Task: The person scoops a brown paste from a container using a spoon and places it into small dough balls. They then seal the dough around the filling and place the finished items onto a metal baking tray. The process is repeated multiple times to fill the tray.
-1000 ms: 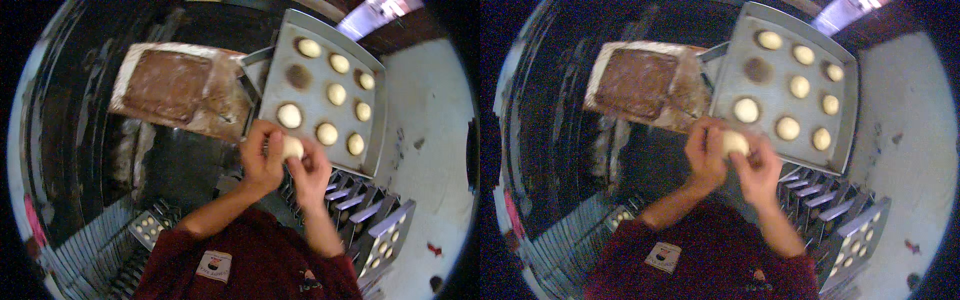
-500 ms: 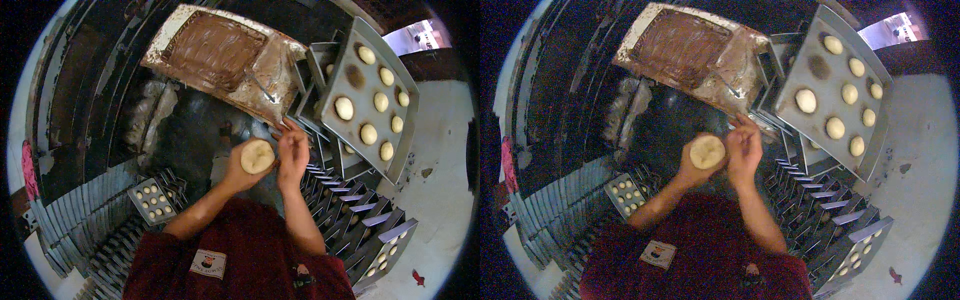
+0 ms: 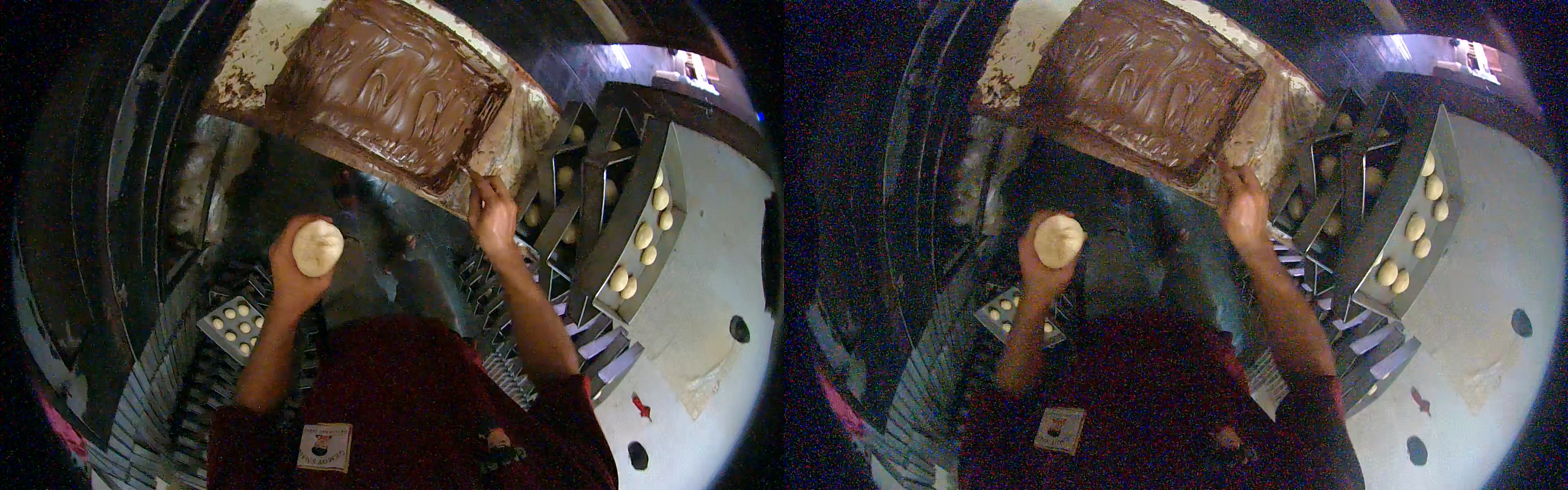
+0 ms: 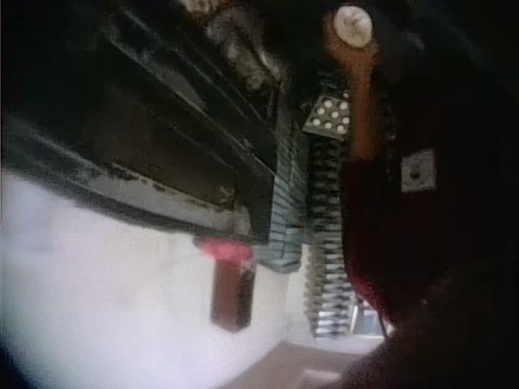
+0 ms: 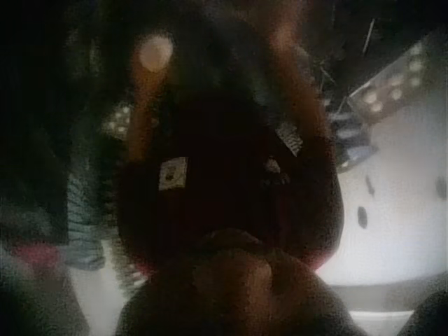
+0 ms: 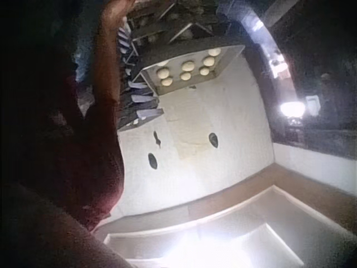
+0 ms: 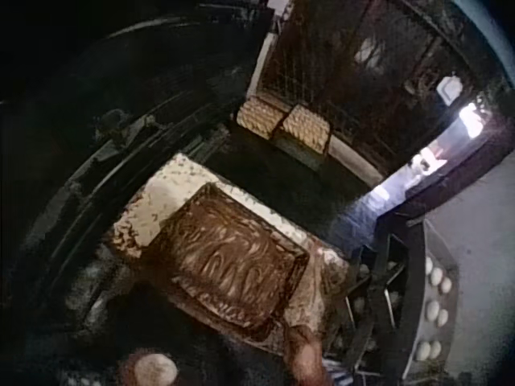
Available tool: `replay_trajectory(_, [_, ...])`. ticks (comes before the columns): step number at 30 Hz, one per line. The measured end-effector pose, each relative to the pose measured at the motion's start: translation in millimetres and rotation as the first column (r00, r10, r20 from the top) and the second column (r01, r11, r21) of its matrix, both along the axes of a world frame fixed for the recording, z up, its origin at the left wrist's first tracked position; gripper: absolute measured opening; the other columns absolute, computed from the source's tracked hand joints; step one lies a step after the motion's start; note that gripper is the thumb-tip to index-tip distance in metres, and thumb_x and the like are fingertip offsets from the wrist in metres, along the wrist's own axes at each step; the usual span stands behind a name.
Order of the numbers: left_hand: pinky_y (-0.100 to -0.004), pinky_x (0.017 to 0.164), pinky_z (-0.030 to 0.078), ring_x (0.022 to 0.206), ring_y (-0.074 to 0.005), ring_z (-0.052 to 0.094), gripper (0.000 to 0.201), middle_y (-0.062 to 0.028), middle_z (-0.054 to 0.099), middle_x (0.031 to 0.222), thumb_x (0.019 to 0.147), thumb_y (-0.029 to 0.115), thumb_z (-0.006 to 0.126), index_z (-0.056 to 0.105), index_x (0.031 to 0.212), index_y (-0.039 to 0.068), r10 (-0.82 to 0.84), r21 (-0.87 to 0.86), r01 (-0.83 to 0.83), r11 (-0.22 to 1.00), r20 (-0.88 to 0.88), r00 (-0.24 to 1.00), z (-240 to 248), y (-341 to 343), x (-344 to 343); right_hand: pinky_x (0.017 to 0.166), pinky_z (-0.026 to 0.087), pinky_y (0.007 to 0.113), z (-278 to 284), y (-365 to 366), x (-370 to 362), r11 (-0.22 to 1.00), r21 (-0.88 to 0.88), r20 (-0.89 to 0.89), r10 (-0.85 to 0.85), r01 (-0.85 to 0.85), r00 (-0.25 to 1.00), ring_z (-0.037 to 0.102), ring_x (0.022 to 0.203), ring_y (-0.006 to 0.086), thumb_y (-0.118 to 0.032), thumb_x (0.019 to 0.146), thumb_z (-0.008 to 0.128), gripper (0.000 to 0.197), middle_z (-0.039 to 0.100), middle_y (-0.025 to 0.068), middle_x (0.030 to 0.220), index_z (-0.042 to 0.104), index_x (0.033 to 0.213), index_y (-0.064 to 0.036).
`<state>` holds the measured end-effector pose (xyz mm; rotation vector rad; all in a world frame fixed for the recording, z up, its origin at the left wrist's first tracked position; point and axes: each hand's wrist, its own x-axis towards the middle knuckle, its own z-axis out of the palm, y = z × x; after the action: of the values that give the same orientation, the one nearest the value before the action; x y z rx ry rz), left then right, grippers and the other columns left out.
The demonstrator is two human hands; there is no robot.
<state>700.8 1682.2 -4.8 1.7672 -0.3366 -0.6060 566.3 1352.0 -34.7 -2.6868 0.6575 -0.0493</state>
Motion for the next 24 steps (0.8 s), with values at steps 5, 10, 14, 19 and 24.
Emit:
replay_trajectory(5, [-0.0355, 0.096, 0.055, 0.111, -0.0236, 0.071, 0.057, -0.0130, 0.073, 0.119, 0.067, -0.006, 0.078, 0.064, 0.121, 0.002, -0.127, -0.074, 0.128, 0.989, 0.020, 0.992, 5, -14, 56, 0.072, 0.062, 0.048, 27, -32, 80, 0.916, -0.092, -0.684, 0.226, -0.389, 0.693, 0.075, 0.081, 0.0331, -0.017, 0.087, 0.064, 0.020, 0.075, 0.0177, 0.093, 0.078, 0.098, -0.0070])
replay_trajectory(10, [-0.0352, 0.097, 0.055, 0.111, -0.0237, 0.071, 0.056, -0.0133, 0.072, 0.122, 0.068, -0.005, 0.080, 0.065, 0.121, 0.002, -0.095, -0.091, 0.089, 0.992, -0.056, 0.994, 3, -15, 64, 0.078, 0.059, 0.047, 12, -6, 106, 0.868, 0.109, -0.746, 0.393, -0.484, 0.537, 0.073, 0.091, 0.0349, -0.009, 0.081, 0.067, 0.017, 0.073, 0.0188, 0.091, 0.075, 0.096, -0.0060])
replay_trajectory(14, [-0.0385, 0.097, 0.056, 0.112, -0.0244, 0.068, 0.063, -0.0156, 0.070, 0.124, 0.069, -0.004, 0.085, 0.059, 0.125, 0.002, -0.062, -0.092, 0.064, 0.994, 0.018, 0.998, -3, -10, 68, 0.077, 0.057, 0.041, -26, 16, 94, 0.896, 0.409, -0.329, 0.320, -0.172, 0.888, 0.070, 0.088, 0.0268, -0.005, 0.088, 0.067, 0.019, 0.075, 0.0168, 0.096, 0.075, 0.106, -0.0039])
replay_trajectory(19, [-0.0335, 0.091, 0.055, 0.101, -0.0211, 0.070, 0.050, -0.0114, 0.071, 0.108, 0.070, 0.000, 0.086, 0.065, 0.116, 0.001, 0.045, -0.034, -0.042, 0.999, 0.101, 0.994, 3, -24, 89, 0.077, 0.054, 0.033, 21, 74, 139, 0.412, 0.904, -0.066, -0.131, 0.115, 0.989, 0.068, 0.086, 0.0155, -0.009, 0.096, 0.069, 0.013, 0.075, 0.0095, 0.094, 0.075, 0.105, -0.0021])
replay_trajectory(24, [-0.0313, 0.094, 0.053, 0.108, -0.0152, 0.065, 0.048, -0.0087, 0.070, 0.114, 0.075, -0.001, 0.086, 0.064, 0.118, 0.000, -0.031, -0.233, -0.033, 0.972, -0.263, 0.964, 62, -50, 97, 0.069, 0.054, 0.030, 120, 93, 145, 0.549, 0.806, 0.311, -0.077, -0.220, 0.947, 0.066, 0.080, 0.0175, 0.000, 0.091, 0.073, 0.015, 0.073, 0.0110, 0.095, 0.074, 0.106, -0.0013])
